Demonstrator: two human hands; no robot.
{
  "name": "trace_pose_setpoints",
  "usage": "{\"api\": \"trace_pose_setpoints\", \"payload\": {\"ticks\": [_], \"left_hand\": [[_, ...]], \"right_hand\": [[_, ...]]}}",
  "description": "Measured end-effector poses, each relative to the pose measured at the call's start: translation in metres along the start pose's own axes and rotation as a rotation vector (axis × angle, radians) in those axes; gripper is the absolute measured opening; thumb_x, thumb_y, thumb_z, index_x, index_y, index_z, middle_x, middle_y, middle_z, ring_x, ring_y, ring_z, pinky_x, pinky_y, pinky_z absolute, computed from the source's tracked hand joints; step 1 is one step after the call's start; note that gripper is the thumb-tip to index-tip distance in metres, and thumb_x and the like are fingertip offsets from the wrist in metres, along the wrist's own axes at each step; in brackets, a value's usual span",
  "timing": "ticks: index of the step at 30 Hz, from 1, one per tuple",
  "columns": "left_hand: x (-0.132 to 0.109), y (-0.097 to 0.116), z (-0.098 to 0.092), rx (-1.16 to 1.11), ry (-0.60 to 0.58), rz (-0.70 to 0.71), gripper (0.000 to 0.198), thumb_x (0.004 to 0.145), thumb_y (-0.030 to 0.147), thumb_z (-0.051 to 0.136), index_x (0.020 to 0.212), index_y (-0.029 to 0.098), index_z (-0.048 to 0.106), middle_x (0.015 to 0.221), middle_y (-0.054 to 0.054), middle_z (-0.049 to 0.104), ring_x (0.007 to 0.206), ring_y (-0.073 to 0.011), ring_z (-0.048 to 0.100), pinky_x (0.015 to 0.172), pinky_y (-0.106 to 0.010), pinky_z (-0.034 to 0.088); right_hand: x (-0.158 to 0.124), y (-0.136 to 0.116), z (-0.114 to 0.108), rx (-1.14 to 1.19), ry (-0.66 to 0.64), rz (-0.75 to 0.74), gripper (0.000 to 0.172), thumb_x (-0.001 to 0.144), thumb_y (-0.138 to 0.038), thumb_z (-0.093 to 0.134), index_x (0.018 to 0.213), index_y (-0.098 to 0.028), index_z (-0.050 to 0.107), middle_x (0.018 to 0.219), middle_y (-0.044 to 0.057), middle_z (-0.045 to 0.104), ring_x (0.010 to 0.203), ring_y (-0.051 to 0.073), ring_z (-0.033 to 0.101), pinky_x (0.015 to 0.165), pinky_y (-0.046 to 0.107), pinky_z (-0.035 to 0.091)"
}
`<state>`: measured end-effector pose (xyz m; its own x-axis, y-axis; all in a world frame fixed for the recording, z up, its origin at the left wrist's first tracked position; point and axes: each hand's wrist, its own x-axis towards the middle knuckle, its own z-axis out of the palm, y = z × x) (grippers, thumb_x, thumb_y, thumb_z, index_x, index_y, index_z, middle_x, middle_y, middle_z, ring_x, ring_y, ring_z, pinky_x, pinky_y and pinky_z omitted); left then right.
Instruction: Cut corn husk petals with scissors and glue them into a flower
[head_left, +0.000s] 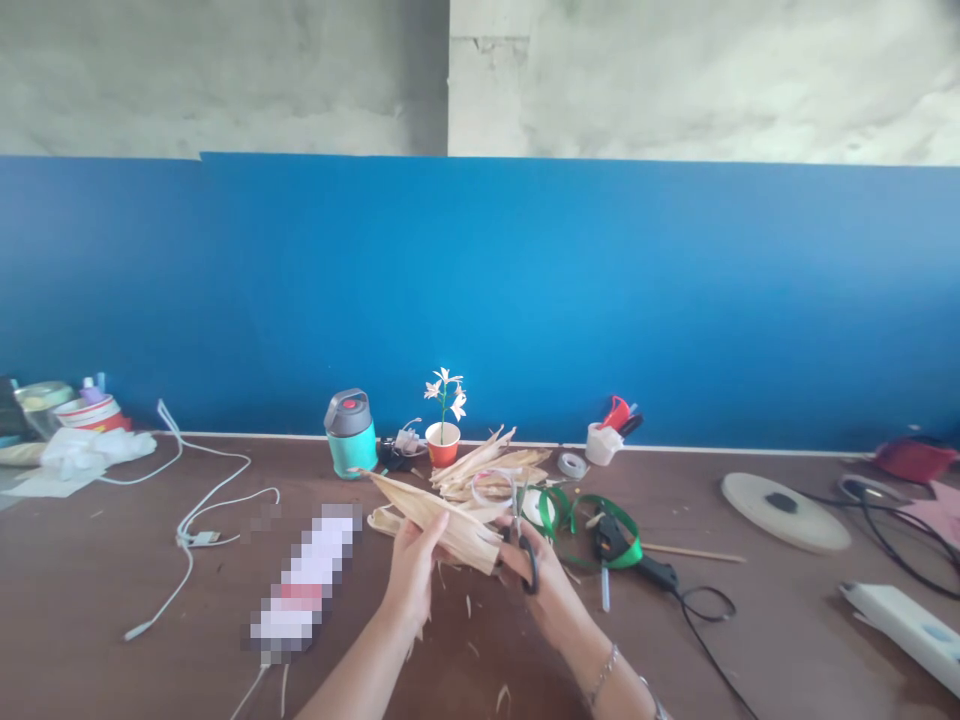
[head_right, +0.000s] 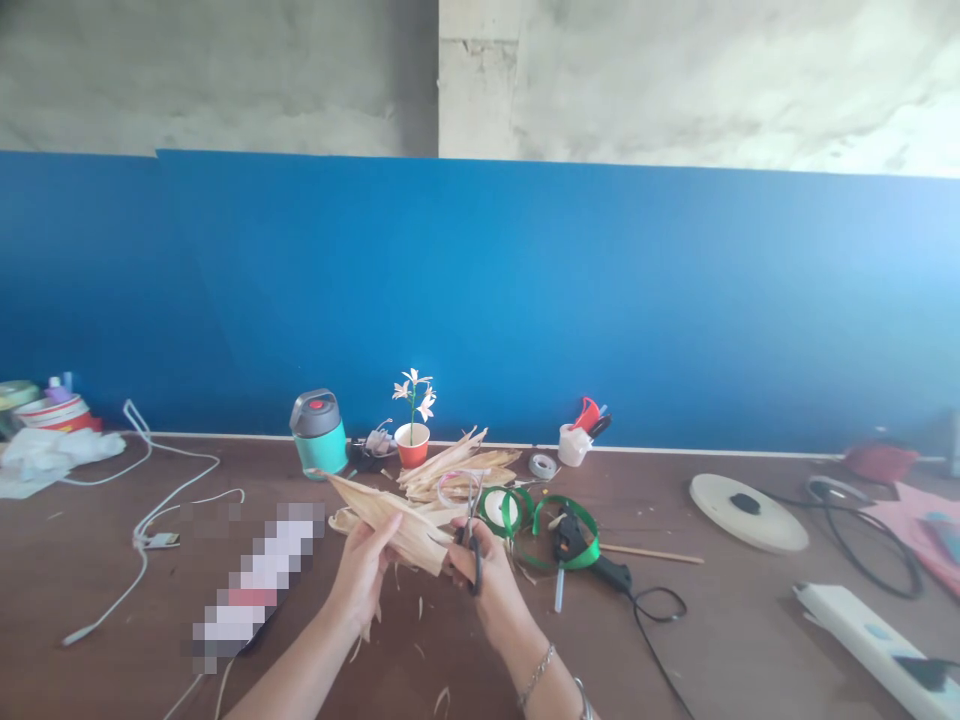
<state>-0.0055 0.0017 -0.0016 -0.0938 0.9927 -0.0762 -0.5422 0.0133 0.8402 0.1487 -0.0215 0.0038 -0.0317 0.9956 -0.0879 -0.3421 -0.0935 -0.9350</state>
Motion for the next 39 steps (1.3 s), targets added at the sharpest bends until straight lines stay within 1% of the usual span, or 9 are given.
{"api": "trace_pose_setpoints", "payload": {"ticks": [5,12,17,21,24,26,30,35,39], "left_hand": [[-0.003,-0.006,0.0,0.098,-0.083,-0.024,0.035,0.068,0.037,0.073,0.089,0.011,0.062,0.07,-0.006,0.069,0.06,-0.0193,0.064,0.047,-0.023,0.042],[-0.004,-0.009,0.0,0.143,0.075,0.042,0.037,0.061,0.038,0.076,0.083,0.013,0.061,0.06,0.0,0.065,0.05,-0.0142,0.058,0.045,-0.021,0.041],[-0.007,-0.011,0.001,0.12,0.115,0.08,0.037,0.062,0.037,0.076,0.087,0.014,0.062,0.058,0.002,0.065,0.052,-0.0169,0.061,0.053,-0.025,0.046],[-0.009,-0.007,0.004,0.094,0.013,0.03,0.038,0.063,0.038,0.075,0.089,0.013,0.064,0.068,-0.003,0.07,0.062,-0.0198,0.065,0.058,-0.026,0.047],[-0.008,-0.005,0.005,0.152,-0.095,-0.091,0.04,0.062,0.04,0.076,0.088,0.01,0.067,0.071,-0.007,0.072,0.059,-0.0203,0.064,0.05,-0.025,0.044],[-0.008,-0.006,0.003,0.193,-0.106,-0.122,0.04,0.062,0.04,0.077,0.085,0.009,0.068,0.065,-0.008,0.071,0.053,-0.0175,0.061,0.045,-0.022,0.04],[-0.007,-0.012,0.001,0.184,-0.074,-0.097,0.036,0.062,0.04,0.077,0.079,0.01,0.067,0.06,-0.005,0.069,0.048,-0.0122,0.056,0.041,-0.019,0.034],[-0.009,-0.018,0.002,0.142,-0.015,-0.031,0.035,0.061,0.04,0.078,0.074,0.01,0.066,0.055,-0.002,0.064,0.043,-0.0089,0.05,0.04,-0.019,0.034],[-0.002,-0.008,-0.002,0.034,0.121,0.086,0.03,0.061,0.038,0.078,0.071,0.012,0.065,0.055,0.001,0.062,0.045,-0.0086,0.051,0.043,-0.018,0.036]], "right_hand": [[0.001,0.001,-0.001,0.008,0.065,-0.029,0.045,0.055,-0.034,0.081,0.088,-0.02,0.054,0.06,-0.008,0.05,0.043,0.005,0.04,0.044,0.019,0.032],[0.009,0.01,-0.003,-0.129,0.096,-0.125,0.033,0.051,-0.014,0.075,0.078,-0.018,0.055,0.056,-0.007,0.051,0.047,0.007,0.042,0.044,0.018,0.031],[0.012,0.02,-0.005,-0.206,0.034,-0.166,0.029,0.054,-0.01,0.064,0.081,-0.017,0.056,0.055,-0.006,0.053,0.049,0.009,0.044,0.045,0.019,0.031],[0.01,0.017,-0.003,-0.194,0.036,-0.148,0.028,0.053,-0.013,0.066,0.08,-0.017,0.056,0.054,-0.006,0.052,0.048,0.008,0.041,0.045,0.019,0.029],[0.008,0.011,0.0,-0.151,0.063,-0.126,0.027,0.053,-0.016,0.068,0.078,-0.018,0.056,0.054,-0.007,0.049,0.047,0.007,0.038,0.045,0.019,0.027],[0.006,0.007,0.001,-0.13,0.075,-0.112,0.028,0.053,-0.016,0.068,0.078,-0.017,0.056,0.055,-0.007,0.048,0.047,0.007,0.037,0.045,0.019,0.027],[0.004,0.003,0.004,-0.121,0.087,-0.114,0.032,0.052,-0.017,0.069,0.081,-0.017,0.056,0.059,-0.005,0.053,0.05,0.008,0.041,0.047,0.019,0.03],[0.005,0.004,0.004,-0.142,0.088,-0.084,0.028,0.052,-0.017,0.068,0.077,-0.017,0.055,0.052,-0.008,0.047,0.045,0.006,0.035,0.043,0.019,0.025],[0.009,0.01,-0.003,-0.172,0.155,-0.025,0.032,0.049,-0.022,0.071,0.075,-0.018,0.054,0.045,-0.009,0.044,0.041,0.006,0.034,0.041,0.019,0.023]]}}
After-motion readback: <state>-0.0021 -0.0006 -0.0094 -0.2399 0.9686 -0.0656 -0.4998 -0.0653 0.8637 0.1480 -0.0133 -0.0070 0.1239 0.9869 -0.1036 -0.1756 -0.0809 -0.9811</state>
